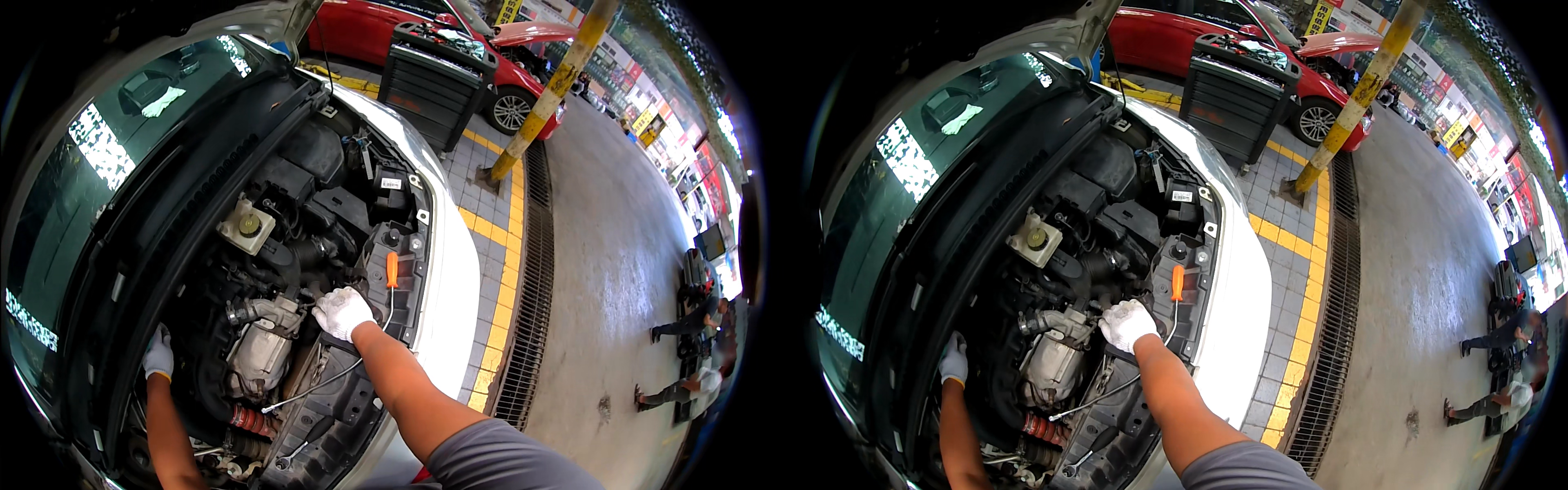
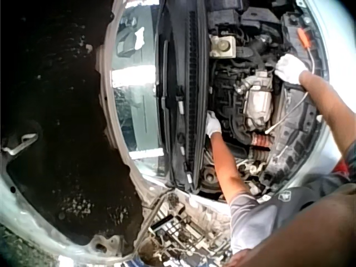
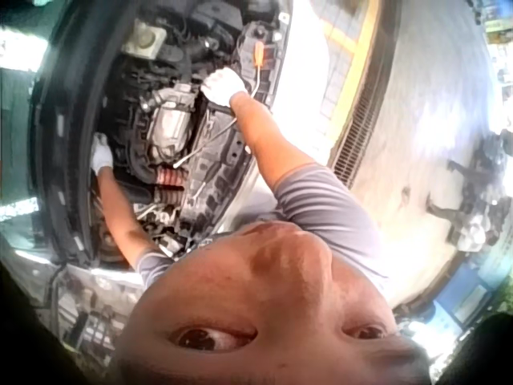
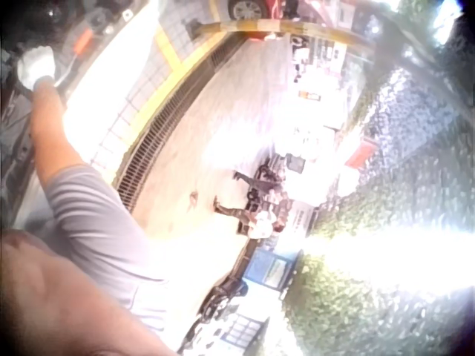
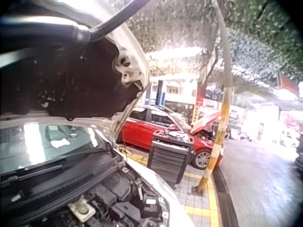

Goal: The person works on a car engine with the hood open, using a wrench to tighten bolts and adjusting hoses and components. They repeatedly reach into the engine bay, manipulate parts, and occasionally wipe surfaces with a cloth.

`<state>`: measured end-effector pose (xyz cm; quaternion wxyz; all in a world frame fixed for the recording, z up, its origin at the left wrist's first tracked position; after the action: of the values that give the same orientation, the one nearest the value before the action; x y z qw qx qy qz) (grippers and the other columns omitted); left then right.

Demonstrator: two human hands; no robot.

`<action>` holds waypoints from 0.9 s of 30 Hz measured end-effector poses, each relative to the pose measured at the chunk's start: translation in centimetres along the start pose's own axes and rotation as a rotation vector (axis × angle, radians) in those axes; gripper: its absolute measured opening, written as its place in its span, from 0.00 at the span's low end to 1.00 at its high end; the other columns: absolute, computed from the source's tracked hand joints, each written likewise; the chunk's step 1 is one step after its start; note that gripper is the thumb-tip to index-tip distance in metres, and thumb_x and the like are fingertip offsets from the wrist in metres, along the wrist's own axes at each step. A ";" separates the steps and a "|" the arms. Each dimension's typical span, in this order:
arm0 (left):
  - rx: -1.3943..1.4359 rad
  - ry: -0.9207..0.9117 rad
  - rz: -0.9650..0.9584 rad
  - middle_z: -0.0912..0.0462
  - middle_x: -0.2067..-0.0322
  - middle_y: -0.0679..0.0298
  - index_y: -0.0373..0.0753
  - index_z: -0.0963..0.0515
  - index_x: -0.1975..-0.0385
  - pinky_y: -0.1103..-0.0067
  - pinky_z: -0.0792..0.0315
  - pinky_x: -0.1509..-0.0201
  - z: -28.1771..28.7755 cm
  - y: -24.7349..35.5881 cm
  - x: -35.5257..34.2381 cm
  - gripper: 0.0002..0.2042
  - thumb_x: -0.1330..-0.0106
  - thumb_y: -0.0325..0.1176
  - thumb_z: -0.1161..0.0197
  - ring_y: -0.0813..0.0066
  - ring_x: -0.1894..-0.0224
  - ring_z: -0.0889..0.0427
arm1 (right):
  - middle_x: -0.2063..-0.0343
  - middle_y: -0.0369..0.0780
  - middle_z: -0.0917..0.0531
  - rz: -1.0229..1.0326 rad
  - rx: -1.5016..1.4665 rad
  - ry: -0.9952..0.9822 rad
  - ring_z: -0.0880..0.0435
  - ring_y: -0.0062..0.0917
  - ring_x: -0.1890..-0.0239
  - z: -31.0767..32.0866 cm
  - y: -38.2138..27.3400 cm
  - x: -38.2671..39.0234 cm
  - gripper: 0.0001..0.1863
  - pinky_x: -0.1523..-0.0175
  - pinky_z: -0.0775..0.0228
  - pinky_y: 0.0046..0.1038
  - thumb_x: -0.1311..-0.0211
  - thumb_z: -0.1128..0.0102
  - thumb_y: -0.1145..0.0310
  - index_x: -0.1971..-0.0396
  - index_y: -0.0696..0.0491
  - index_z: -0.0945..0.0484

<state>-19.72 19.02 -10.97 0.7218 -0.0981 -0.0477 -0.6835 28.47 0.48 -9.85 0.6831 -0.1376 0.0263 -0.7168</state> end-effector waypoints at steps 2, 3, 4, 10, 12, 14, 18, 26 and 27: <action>0.079 -0.072 -0.039 0.20 0.34 0.50 0.57 0.41 0.20 0.53 0.24 0.38 -0.3 -1.3 0.1 0.29 0.17 0.52 0.49 0.38 0.39 0.19 | 0.56 0.40 0.09 0.010 -0.010 -0.009 0.12 0.36 0.47 0.0 -0.2 -0.2 0.22 0.41 0.26 0.39 0.24 0.51 0.51 0.58 0.49 0.11; 0.010 0.054 -0.040 0.21 0.33 0.51 0.57 0.41 0.20 0.53 0.24 0.37 -0.9 -1.6 0.0 0.28 0.17 0.51 0.50 0.40 0.38 0.19 | 0.56 0.40 0.09 0.021 -0.009 -0.012 0.12 0.36 0.47 0.2 -0.4 -0.3 0.22 0.41 0.26 0.39 0.24 0.51 0.51 0.58 0.49 0.11; -0.059 0.179 -0.040 0.22 0.32 0.52 0.57 0.41 0.20 0.53 0.25 0.36 -1.6 -1.8 0.0 0.28 0.17 0.51 0.51 0.41 0.37 0.20 | 0.56 0.41 0.09 0.034 -0.009 -0.015 0.12 0.36 0.47 0.4 -0.7 -0.4 0.22 0.41 0.26 0.39 0.24 0.51 0.51 0.58 0.49 0.11; -0.012 -0.037 -0.039 0.26 0.29 0.56 0.55 0.39 0.22 0.55 0.26 0.35 1.1 0.4 0.3 0.25 0.17 0.47 0.49 0.46 0.35 0.21 | 0.57 0.42 0.09 0.011 -0.018 0.033 0.12 0.36 0.48 -0.2 0.2 0.2 0.21 0.41 0.27 0.39 0.25 0.50 0.52 0.59 0.49 0.11; 0.112 -0.071 -0.080 0.25 0.30 0.58 0.51 0.35 0.26 0.59 0.26 0.34 1.2 0.1 0.8 0.23 0.18 0.45 0.47 0.52 0.33 0.23 | 0.57 0.42 0.09 0.012 -0.024 -0.011 0.12 0.36 0.48 0.1 0.0 0.0 0.21 0.41 0.27 0.39 0.25 0.50 0.52 0.59 0.49 0.11; 0.166 -0.091 -0.090 0.23 0.33 0.59 0.47 0.31 0.29 0.62 0.27 0.33 1.9 0.1 1.4 0.21 0.18 0.43 0.46 0.55 0.32 0.24 | 0.58 0.41 0.09 0.017 -0.022 -0.024 0.13 0.37 0.48 0.1 -0.2 -0.2 0.21 0.41 0.27 0.39 0.25 0.50 0.52 0.60 0.49 0.11; -0.212 0.258 -0.068 0.25 0.32 0.55 0.52 0.34 0.28 0.55 0.26 0.37 -0.5 -0.6 0.2 0.21 0.17 0.43 0.48 0.46 0.36 0.21 | 0.57 0.41 0.09 0.027 -0.010 0.017 0.12 0.36 0.48 -0.2 -0.3 -0.3 0.21 0.41 0.27 0.40 0.25 0.50 0.52 0.59 0.49 0.11; 0.040 0.052 -0.075 0.20 0.35 0.58 0.50 0.32 0.27 0.56 0.25 0.37 1.9 0.1 1.7 0.23 0.17 0.50 0.50 0.48 0.36 0.20 | 0.57 0.41 0.09 0.018 -0.011 0.007 0.13 0.36 0.47 0.0 -0.4 -0.2 0.21 0.39 0.27 0.39 0.25 0.50 0.52 0.57 0.48 0.11; -0.002 0.183 -0.095 0.18 0.37 0.58 0.50 0.32 0.28 0.55 0.25 0.38 1.2 -0.1 1.4 0.22 0.16 0.48 0.50 0.49 0.37 0.19 | 0.56 0.41 0.09 0.018 -0.012 0.003 0.13 0.36 0.47 0.0 -0.4 -0.2 0.21 0.39 0.27 0.39 0.25 0.50 0.52 0.57 0.49 0.11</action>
<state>-19.61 17.90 -9.48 0.6897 -0.0335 0.0145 -0.7232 28.12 0.74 -9.83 0.6886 -0.1403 0.0327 -0.7107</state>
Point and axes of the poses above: each hand's wrist, its own x-axis away from the middle knuckle, its own z-axis out of the back of the hand, y = z × x, the point moved 2 cm from there along -x, towards the middle knuckle
